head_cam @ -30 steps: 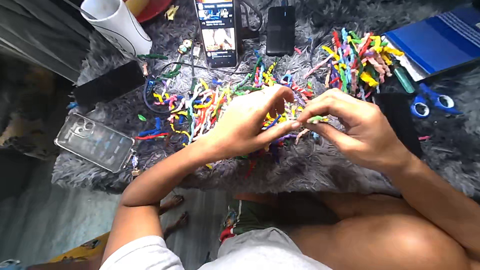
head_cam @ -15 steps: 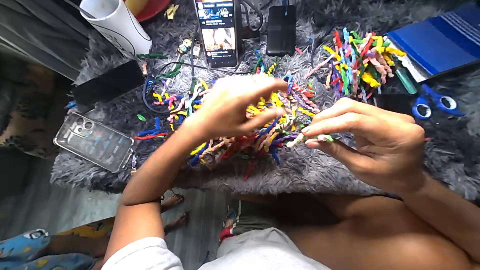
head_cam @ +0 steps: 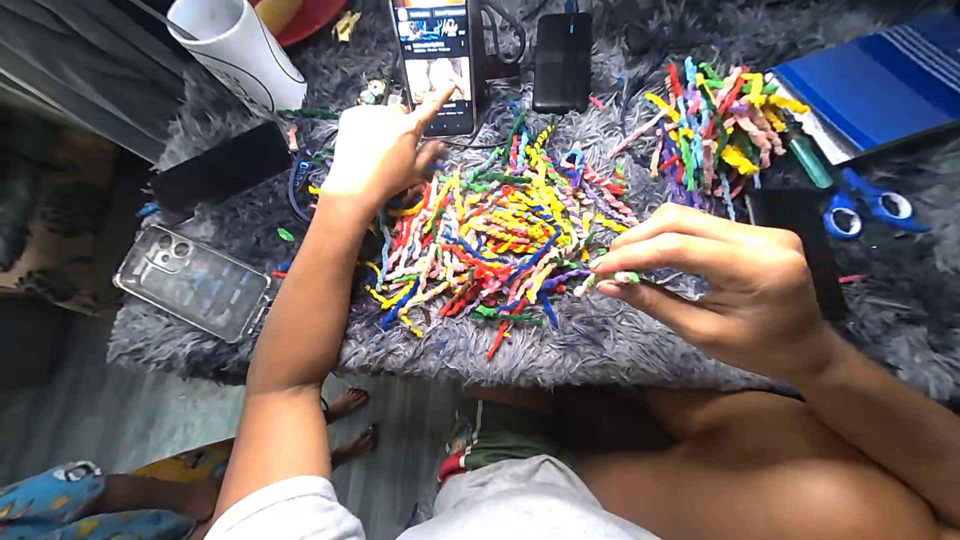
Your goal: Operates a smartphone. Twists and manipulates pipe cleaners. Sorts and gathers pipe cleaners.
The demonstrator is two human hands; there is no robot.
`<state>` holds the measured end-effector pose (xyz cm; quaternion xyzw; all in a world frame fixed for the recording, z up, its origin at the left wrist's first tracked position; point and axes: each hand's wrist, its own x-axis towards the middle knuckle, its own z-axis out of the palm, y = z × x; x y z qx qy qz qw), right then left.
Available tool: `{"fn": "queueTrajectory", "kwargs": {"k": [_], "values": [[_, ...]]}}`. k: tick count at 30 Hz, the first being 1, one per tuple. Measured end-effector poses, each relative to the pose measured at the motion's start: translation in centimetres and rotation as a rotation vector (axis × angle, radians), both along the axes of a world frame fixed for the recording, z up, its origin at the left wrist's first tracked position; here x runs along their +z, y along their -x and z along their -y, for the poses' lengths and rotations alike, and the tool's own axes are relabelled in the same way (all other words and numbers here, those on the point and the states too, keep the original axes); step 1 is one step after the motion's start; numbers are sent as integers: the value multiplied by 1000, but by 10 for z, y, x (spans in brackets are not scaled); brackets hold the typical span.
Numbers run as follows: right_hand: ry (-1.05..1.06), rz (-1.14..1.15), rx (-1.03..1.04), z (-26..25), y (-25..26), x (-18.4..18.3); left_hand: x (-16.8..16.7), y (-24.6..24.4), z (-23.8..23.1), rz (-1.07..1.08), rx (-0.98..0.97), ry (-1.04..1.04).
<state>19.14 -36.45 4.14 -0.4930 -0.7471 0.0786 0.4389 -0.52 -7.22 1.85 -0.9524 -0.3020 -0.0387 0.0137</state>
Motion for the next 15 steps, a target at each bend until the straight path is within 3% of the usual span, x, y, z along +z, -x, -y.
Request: {"fn": "queueTrajectory", "kwargs": {"k": [12,15], "values": [[-13,19,-2,0,1,1,7,-7,20,44,-140,-21],[-3,4,-8,-1,1,1,9,-9,35,209,-331,76]]}}
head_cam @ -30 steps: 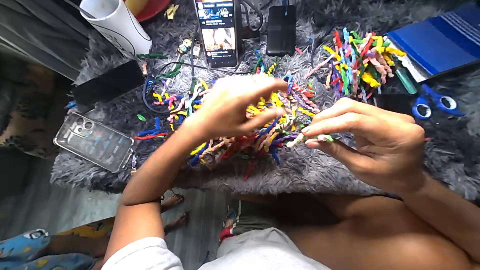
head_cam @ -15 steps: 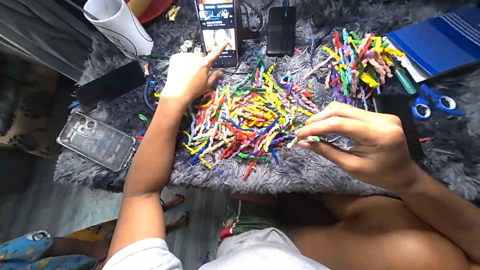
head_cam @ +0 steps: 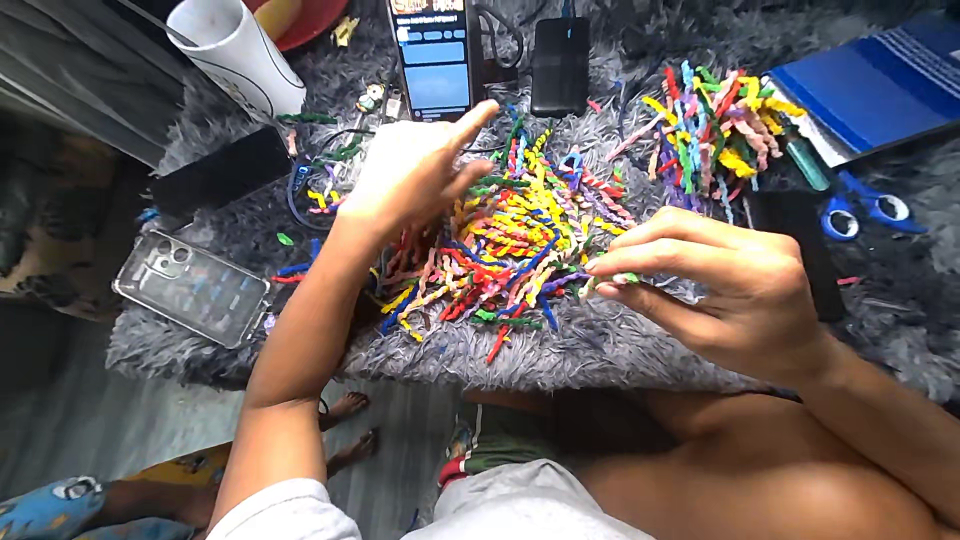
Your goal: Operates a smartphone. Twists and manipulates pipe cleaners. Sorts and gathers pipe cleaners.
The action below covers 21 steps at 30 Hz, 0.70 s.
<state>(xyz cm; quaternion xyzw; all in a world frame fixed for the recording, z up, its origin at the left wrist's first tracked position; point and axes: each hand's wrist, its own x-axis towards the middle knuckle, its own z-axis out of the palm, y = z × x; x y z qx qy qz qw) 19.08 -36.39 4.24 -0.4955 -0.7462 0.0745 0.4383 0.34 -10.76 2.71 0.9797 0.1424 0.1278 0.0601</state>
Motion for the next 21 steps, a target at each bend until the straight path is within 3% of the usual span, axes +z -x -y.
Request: {"fn": "queueTrajectory", "kwargs": {"k": [6,11,21], "values": [[14,-96,-19,1,2,2,10,-11,88,270,-604,650],[-31,-168,56,7,9,7,0,-8,108,359,-760,1008],[-45,-265,33,8,13,7,3,-5,108,407,-722,1013]]}}
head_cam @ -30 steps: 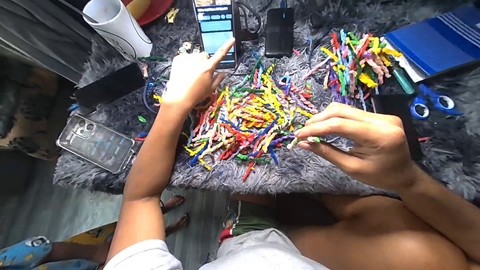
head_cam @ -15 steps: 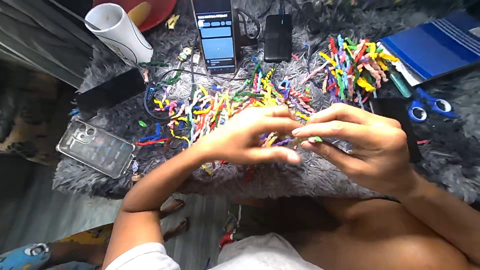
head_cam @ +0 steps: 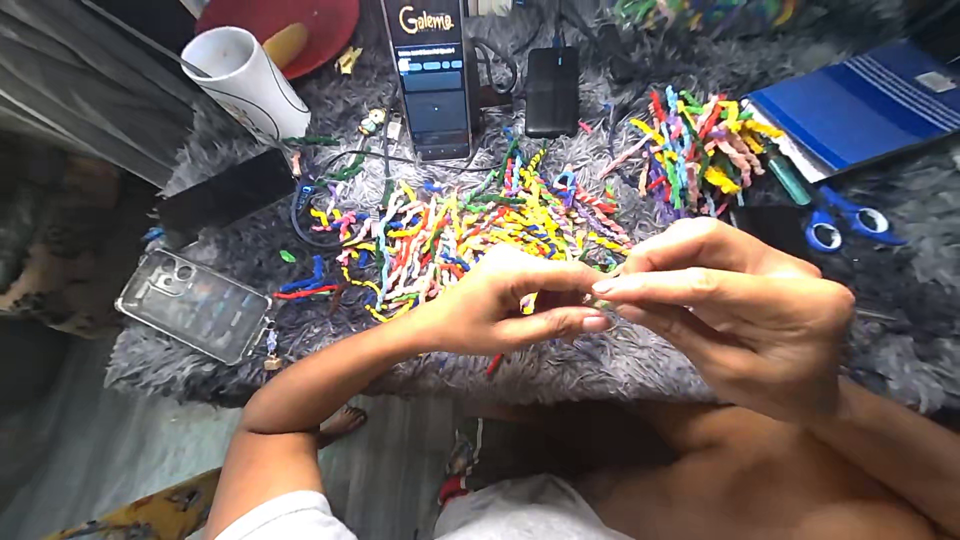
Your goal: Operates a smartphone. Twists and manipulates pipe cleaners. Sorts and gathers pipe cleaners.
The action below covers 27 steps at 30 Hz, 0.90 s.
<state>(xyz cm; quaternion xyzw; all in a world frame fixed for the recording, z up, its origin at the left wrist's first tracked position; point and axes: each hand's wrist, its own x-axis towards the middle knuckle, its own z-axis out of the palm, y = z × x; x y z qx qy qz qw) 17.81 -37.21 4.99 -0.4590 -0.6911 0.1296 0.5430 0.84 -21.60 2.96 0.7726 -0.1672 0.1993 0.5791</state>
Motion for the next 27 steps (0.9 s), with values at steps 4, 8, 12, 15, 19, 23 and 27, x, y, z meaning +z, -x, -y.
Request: {"fn": "queueTrajectory", "kwargs": {"k": [4,8,12,15,19,23,27], "values": [[-38,33,-20,-1,0,1,-3,1,2,45,70,-2],[-21,-73,-2,-2,2,1,-3,0,1,88,83,24],[-4,-108,-17,-4,2,0,-4,0,3,155,167,-13],[-6,-93,19,-2,2,4,-1,2,5,159,124,26],[112,-249,216,-2,2,7,0,2,4,85,-124,231],[209,-341,367,-7,-2,1,3,2,2,57,-199,209],[238,-147,309,-8,-6,-1,12,4,-2,-24,-84,-93]]}}
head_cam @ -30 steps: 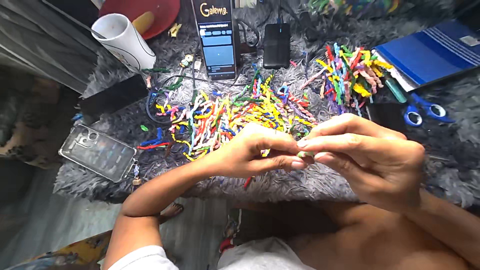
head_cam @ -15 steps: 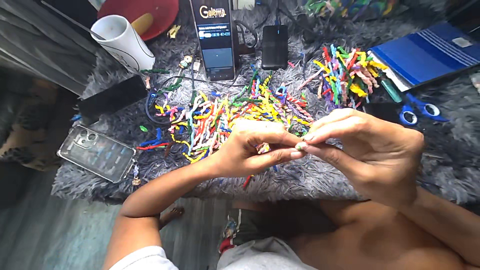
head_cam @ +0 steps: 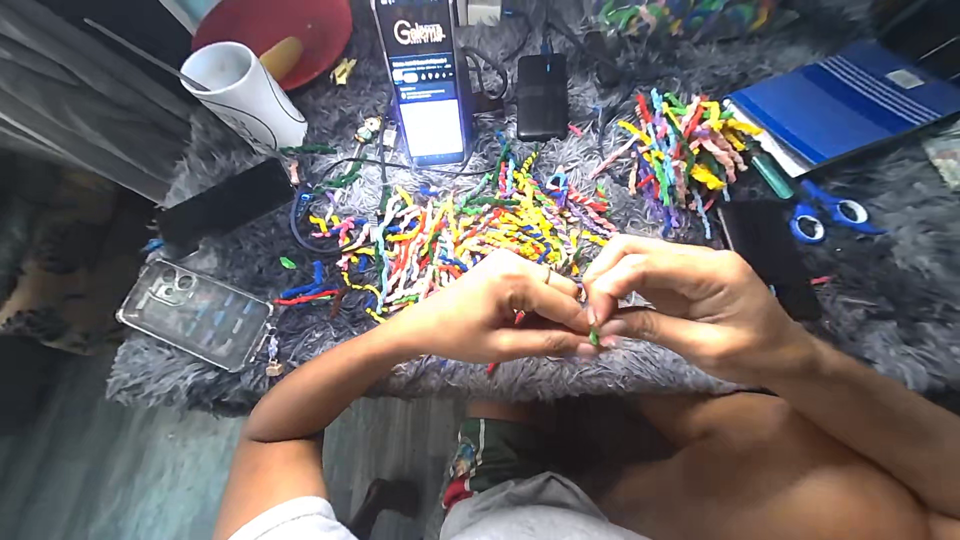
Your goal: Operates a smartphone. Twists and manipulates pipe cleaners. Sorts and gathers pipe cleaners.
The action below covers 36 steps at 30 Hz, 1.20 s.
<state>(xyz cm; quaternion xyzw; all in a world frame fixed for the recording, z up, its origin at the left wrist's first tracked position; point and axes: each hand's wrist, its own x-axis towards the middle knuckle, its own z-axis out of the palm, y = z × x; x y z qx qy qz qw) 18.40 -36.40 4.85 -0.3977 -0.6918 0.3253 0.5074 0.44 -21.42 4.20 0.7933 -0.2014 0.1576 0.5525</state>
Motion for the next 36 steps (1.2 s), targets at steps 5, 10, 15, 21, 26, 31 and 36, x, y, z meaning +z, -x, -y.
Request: {"fn": "queueTrajectory", "kwargs": {"k": [5,10,15,21,26,31,36], "values": [[-170,287,-222,3,2,8,8,12,13,101,418,-391],[-409,535,-392,5,15,8,2,15,24,226,701,-625],[-665,754,-454,11,16,8,2,12,19,181,571,-314],[-921,1024,-469,29,18,5,8,11,16,-219,23,429],[-493,245,-333,16,21,16,4,11,10,-116,-198,482],[-330,176,-250,5,16,6,7,8,-4,-63,66,-212],[-630,588,-382,6,14,-2,-2,9,7,30,489,-543]]}}
